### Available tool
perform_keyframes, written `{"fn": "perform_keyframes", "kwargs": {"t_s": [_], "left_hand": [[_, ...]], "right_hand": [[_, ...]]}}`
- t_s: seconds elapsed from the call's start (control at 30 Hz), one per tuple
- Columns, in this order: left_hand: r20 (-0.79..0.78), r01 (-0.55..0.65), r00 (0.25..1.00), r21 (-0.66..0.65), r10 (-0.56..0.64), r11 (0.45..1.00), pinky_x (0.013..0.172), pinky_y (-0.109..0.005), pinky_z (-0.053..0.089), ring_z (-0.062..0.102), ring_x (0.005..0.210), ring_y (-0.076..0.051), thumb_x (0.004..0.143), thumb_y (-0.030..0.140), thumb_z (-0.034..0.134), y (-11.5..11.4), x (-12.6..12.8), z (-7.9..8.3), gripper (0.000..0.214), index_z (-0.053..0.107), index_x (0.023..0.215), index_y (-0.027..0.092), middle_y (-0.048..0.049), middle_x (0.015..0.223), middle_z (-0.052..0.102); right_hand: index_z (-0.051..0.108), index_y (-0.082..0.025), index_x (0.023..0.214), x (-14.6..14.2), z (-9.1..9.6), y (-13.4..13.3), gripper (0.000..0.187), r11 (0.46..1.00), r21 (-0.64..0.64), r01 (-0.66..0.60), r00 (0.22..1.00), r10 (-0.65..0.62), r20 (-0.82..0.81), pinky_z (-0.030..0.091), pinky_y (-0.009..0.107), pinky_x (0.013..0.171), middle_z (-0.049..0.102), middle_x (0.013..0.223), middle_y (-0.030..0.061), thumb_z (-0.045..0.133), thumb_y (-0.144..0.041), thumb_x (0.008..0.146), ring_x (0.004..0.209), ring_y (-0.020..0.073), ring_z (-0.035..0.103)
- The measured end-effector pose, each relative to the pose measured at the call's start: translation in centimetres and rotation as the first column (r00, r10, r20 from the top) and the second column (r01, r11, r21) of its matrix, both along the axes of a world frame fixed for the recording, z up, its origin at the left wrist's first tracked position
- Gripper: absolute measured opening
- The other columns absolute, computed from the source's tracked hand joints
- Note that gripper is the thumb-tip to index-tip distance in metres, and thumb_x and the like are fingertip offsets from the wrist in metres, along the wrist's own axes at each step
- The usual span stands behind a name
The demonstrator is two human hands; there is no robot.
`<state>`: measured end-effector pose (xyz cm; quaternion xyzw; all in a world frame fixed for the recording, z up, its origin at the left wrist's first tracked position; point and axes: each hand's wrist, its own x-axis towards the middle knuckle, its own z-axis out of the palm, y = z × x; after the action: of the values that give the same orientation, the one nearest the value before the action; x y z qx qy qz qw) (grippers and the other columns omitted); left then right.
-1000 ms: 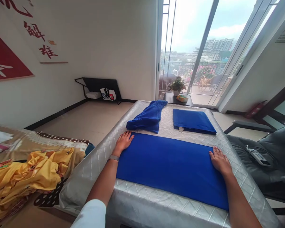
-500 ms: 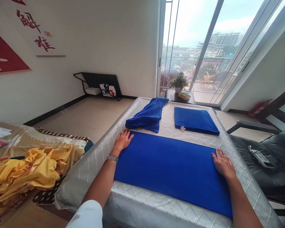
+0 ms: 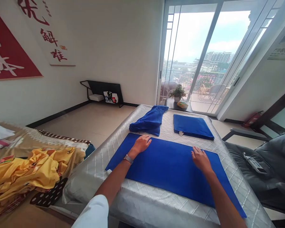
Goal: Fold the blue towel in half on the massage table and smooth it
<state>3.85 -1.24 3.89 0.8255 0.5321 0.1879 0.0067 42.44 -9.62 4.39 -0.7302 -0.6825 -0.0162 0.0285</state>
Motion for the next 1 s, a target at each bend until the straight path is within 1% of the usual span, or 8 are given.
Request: {"fn": "perform_keyframes", "kwargs": {"t_s": [0.1,0.17,0.23,0.4,0.63,0.73,0.8,1.0], "left_hand": [[-0.013,0.176,0.984,0.046,-0.176,0.983,0.116,-0.036,0.037,0.053,0.134,-0.022,0.106,0.046,0.035,-0.8,6.0,-0.4,0.047,0.063,0.134,0.021,-0.0093,0.141,0.062],[-0.029,0.217,0.976,0.069,-0.215,0.974,0.118,-0.038,0.034,0.049,0.139,-0.022,0.106,0.047,0.033,-1.1,9.0,-1.4,0.05,0.059,0.138,0.02,-0.0104,0.146,0.058],[-0.038,0.215,0.976,0.068,-0.212,0.974,0.119,-0.041,0.034,0.046,0.141,-0.022,0.107,0.046,0.03,-1.1,10.6,-2.7,0.051,0.055,0.143,0.019,-0.0114,0.149,0.054],[-0.05,0.2,0.979,0.024,-0.199,0.979,0.122,-0.043,0.028,0.039,0.146,-0.021,0.108,0.045,0.026,-0.8,10.9,-4.7,0.054,0.048,0.149,0.017,-0.0111,0.154,0.048],[-0.048,0.198,0.979,-0.037,-0.2,0.98,0.124,-0.044,0.024,0.034,0.149,-0.021,0.107,0.047,0.024,-0.5,10.7,-4.6,0.057,0.041,0.153,0.019,-0.0099,0.158,0.042],[-0.056,0.156,0.985,-0.087,-0.161,0.984,0.124,-0.046,0.023,0.032,0.15,-0.022,0.106,0.051,0.024,-0.2,9.3,-4.2,0.06,0.04,0.155,0.021,-0.0094,0.16,0.04],[-0.071,0.095,0.992,-0.113,-0.103,0.989,0.124,-0.047,0.022,0.031,0.15,-0.023,0.105,0.052,0.024,0.2,7.0,-4.0,0.06,0.039,0.155,0.022,-0.0091,0.16,0.039],[-0.143,-0.138,0.983,-0.168,0.114,0.976,0.125,-0.047,0.017,0.025,0.152,-0.023,0.105,0.051,0.025,1.8,-4.3,-3.7,0.06,0.036,0.156,0.021,-0.0082,0.163,0.033]], "right_hand": [[0.041,-0.014,0.154,-6.7,0.5,1.4,0.058,0.988,-0.007,-0.153,0.984,0.152,-0.09,0.02,0.039,0.123,0.041,0.16,0.0073,0.024,-0.034,0.102,0.149,0.0211,0.033],[0.041,-0.014,0.154,-10.3,0.2,2.4,0.057,0.98,-0.019,-0.196,0.972,0.192,-0.133,0.021,0.039,0.123,0.039,0.16,0.0074,0.024,-0.032,0.103,0.149,0.0207,0.032],[0.038,-0.013,0.155,-12.4,-0.7,3.1,0.057,0.979,-0.016,-0.205,0.969,0.201,-0.143,0.019,0.039,0.123,0.037,0.162,0.0077,0.023,-0.03,0.103,0.151,0.0203,0.029],[0.033,-0.014,0.158,-13.2,-2.9,3.4,0.059,0.981,0.017,-0.193,0.974,0.194,-0.118,0.013,0.039,0.124,0.032,0.164,0.0065,0.019,-0.03,0.103,0.153,0.02,0.022],[0.03,-0.013,0.159,-12.9,-2.9,3.5,0.061,0.983,-0.028,-0.18,0.977,0.176,-0.125,0.011,0.039,0.125,0.029,0.165,0.0066,0.018,-0.034,0.103,0.154,0.0185,0.019],[0.026,-0.013,0.16,-11.2,-2.7,3.5,0.064,0.988,-0.057,-0.144,0.984,0.137,-0.116,0.011,0.04,0.125,0.025,0.166,0.0056,0.017,-0.041,0.103,0.154,0.0184,0.017],[0.024,-0.013,0.16,-8.5,-2.8,3.1,0.065,0.992,-0.081,-0.102,0.991,0.094,-0.096,0.01,0.04,0.125,0.024,0.167,0.0052,0.016,-0.043,0.103,0.154,0.0184,0.017],[0.025,-0.008,0.159,5.2,-3.7,0.3,0.067,0.991,-0.077,0.106,0.994,-0.107,-0.003,0.013,0.043,0.125,0.024,0.167,0.0088,0.017,-0.042,0.102,0.154,0.0219,0.018]]}}
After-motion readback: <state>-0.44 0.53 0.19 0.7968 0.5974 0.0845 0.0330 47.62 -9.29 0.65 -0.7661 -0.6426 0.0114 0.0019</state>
